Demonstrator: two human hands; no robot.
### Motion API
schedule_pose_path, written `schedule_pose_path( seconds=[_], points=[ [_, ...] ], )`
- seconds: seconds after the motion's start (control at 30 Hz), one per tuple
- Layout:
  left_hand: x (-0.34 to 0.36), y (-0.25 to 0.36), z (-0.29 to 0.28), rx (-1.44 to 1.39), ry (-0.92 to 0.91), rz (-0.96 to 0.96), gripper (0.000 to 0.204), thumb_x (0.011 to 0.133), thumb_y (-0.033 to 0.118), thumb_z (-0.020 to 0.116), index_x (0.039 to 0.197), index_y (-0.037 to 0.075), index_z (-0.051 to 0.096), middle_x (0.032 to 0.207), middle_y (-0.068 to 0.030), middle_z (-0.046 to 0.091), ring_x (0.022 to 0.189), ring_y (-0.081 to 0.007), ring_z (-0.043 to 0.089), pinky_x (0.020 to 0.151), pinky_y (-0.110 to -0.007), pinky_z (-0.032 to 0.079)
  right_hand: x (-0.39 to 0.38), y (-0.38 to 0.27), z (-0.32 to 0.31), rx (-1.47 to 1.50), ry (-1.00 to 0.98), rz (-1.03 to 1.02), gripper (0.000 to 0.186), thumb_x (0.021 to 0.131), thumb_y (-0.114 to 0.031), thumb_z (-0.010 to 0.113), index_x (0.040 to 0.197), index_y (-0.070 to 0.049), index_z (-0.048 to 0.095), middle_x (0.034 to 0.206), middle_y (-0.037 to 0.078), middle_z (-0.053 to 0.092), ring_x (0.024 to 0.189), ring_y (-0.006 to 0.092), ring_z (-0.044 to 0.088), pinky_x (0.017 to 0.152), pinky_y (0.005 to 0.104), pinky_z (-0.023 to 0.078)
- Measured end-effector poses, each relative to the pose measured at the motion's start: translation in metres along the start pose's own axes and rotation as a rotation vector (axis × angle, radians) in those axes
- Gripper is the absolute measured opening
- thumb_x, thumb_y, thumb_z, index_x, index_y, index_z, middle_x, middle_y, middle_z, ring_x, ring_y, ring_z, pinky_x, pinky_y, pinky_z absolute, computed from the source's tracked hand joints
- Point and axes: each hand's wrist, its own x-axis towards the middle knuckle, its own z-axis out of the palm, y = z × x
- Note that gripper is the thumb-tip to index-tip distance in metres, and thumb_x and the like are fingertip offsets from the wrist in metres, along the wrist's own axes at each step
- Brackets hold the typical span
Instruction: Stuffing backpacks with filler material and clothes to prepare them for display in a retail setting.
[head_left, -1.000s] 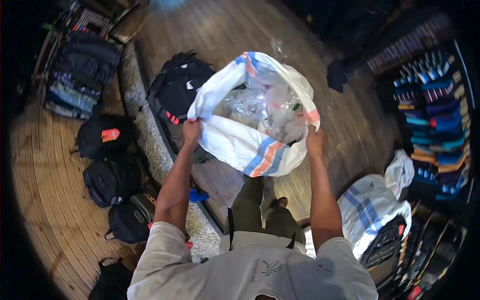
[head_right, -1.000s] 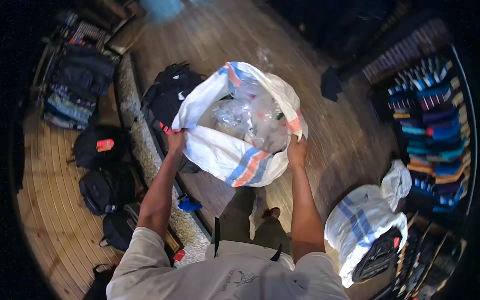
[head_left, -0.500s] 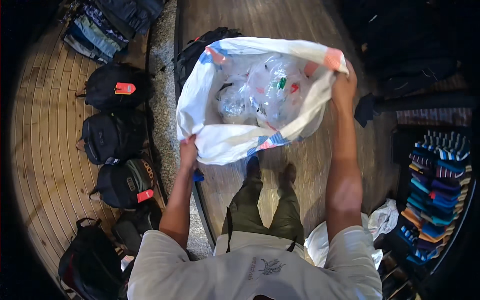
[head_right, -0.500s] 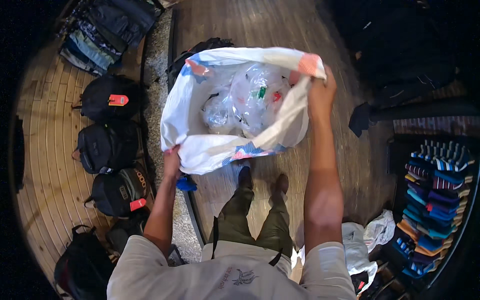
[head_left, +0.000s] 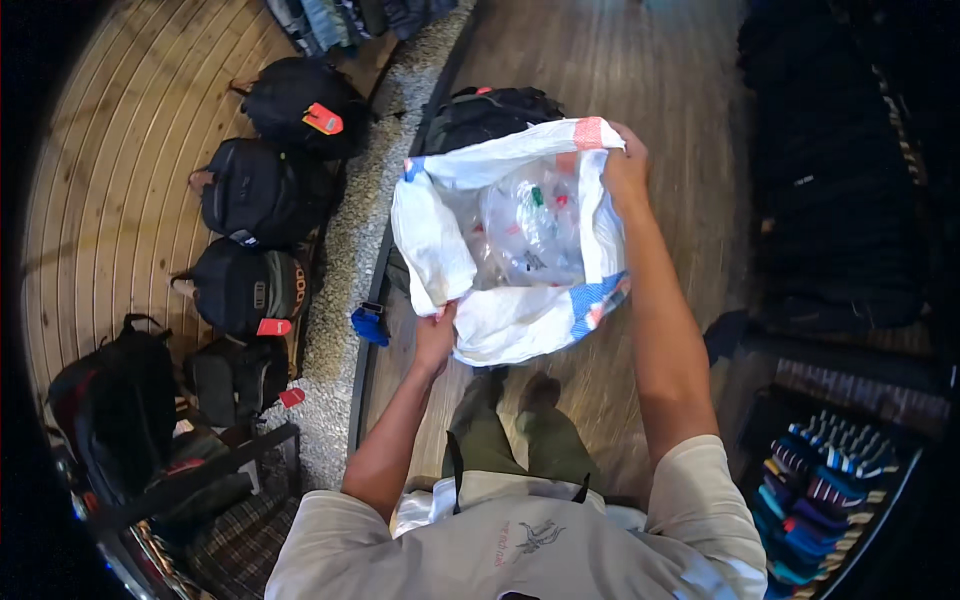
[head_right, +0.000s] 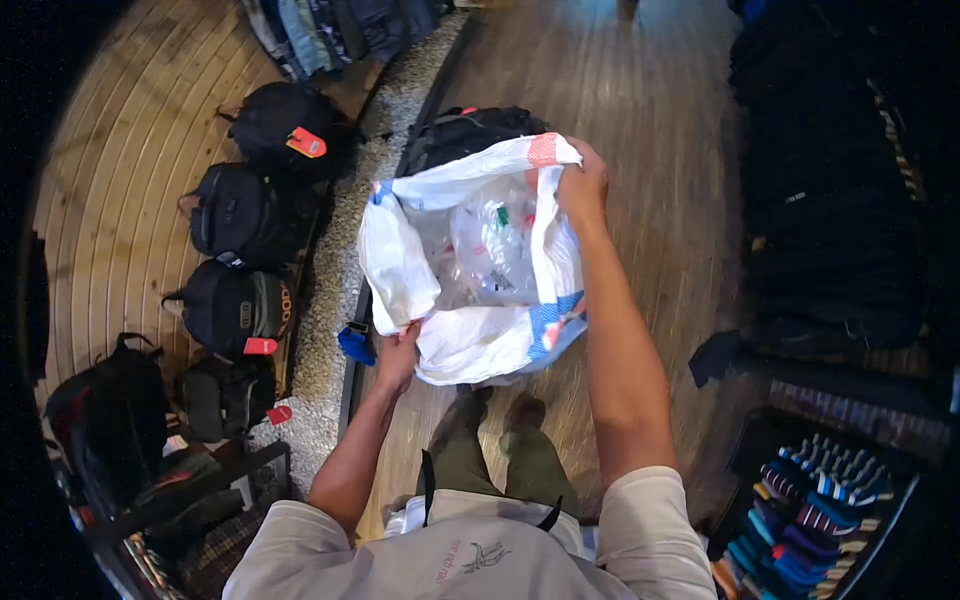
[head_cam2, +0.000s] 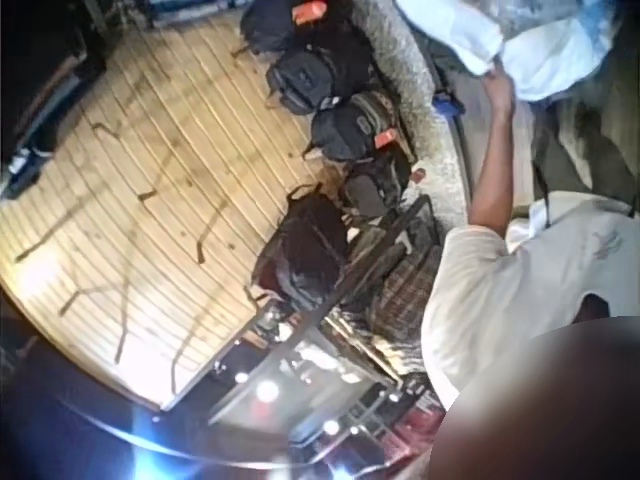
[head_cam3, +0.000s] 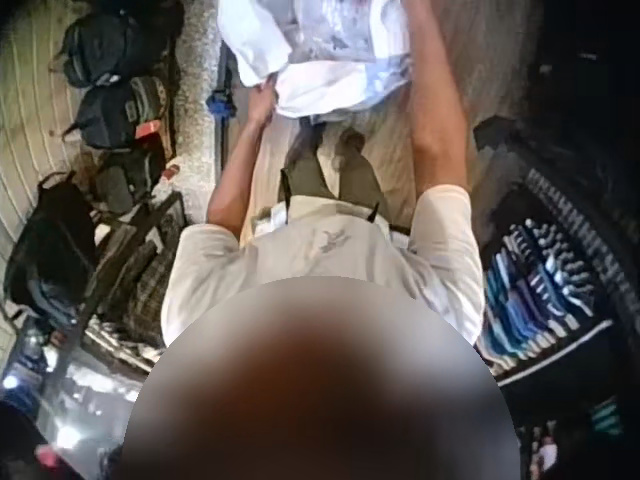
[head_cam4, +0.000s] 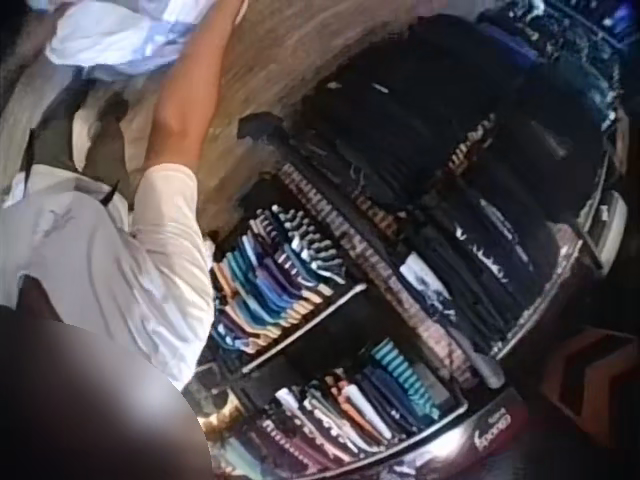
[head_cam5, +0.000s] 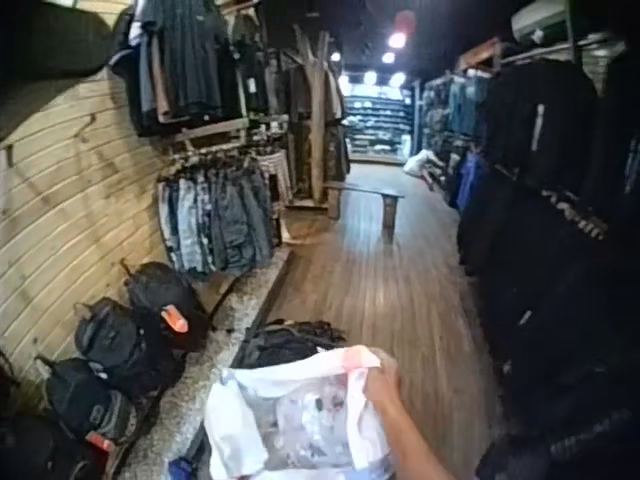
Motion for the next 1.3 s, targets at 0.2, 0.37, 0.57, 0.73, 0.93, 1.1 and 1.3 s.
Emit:
schedule_pose_path(
  seconds=[0.2,0.37,0.57,0.73,0.93,1.1,1.3],
  points=[
    [0.013,-0.024,-0.013,-0.110,0.175,-0.043,0.013,0.099,0.015,0.059,0.104,0.005,0.068,0.070,0.0072,0.054,0.057,-0.0024,0.042,0.050,-0.025,0.031,0.009,-0.020,0.055,-0.031,0.049,0.160,0.038,0.084,0.001,0.047,0.113,-0.001,0.071,0.099,0.013,0.074,0.092,0.0248,0.069,0.083,0.0330,0.053],
    [0.041,-0.017,-0.018,0.023,-0.038,-0.211,0.025,0.101,0.022,0.057,0.109,0.004,0.072,0.082,0.0030,0.065,0.068,-0.0069,0.053,0.059,-0.027,0.040,0.051,0.075,0.043,-0.136,0.033,0.083,0.036,0.087,-0.003,0.051,0.118,0.000,0.068,0.114,0.018,0.071,0.104,0.0292,0.067,0.093,0.0365,0.050],
    [0.094,-0.085,-0.018,0.090,-0.106,-0.241,0.029,0.102,0.022,0.055,0.119,0.003,0.070,0.096,-0.0011,0.069,0.079,-0.0095,0.060,0.067,-0.028,0.047,0.047,0.126,0.066,-0.366,-0.164,0.224,0.037,0.093,-0.010,0.055,0.128,-0.002,0.061,0.119,0.020,0.068,0.113,0.0330,0.065,0.097,0.0384,0.049],
    [0.086,-0.066,0.017,0.070,-0.139,-0.297,0.032,0.103,0.024,0.054,0.124,0.005,0.069,0.104,-0.0010,0.070,0.087,-0.0105,0.062,0.071,-0.028,0.050,0.053,0.171,0.048,-0.446,-0.254,0.201,0.042,0.092,-0.011,0.056,0.133,-0.003,0.059,0.123,0.022,0.067,0.116,0.0339,0.064,0.099,0.0378,0.048],
    [0.103,-0.032,0.069,0.053,-0.089,-0.264,0.035,0.100,0.026,0.057,0.125,0.003,0.069,0.104,-0.0011,0.072,0.095,-0.0111,0.063,0.086,-0.027,0.048,0.096,0.188,0.041,-0.518,-0.438,0.136,0.051,0.092,-0.016,0.063,0.140,-0.004,0.049,0.129,0.023,0.061,0.121,0.0381,0.059,0.102,0.0421,0.045],
    [0.117,-0.031,0.073,0.033,0.066,-0.312,0.034,0.098,0.025,0.060,0.119,0.000,0.070,0.104,-0.0052,0.072,0.093,-0.0126,0.065,0.081,-0.031,0.051,0.083,0.112,0.072,-0.699,-0.486,-0.411,0.067,0.081,-0.019,0.076,0.142,-0.007,0.049,0.132,0.026,0.052,0.129,0.0424,0.046,0.107,0.0530,0.039],
    [0.109,-0.045,0.087,0.036,0.115,-0.417,0.034,0.096,0.023,0.063,0.119,-0.001,0.070,0.103,-0.0070,0.072,0.090,-0.0144,0.066,0.078,-0.032,0.052,0.056,0.168,0.083,-1.000,-0.667,0.290,0.091,0.073,-0.033,0.085,0.149,-0.016,0.038,0.138,0.023,0.049,0.122,0.0458,0.052,0.109,0.0531,0.041]
  ],
)
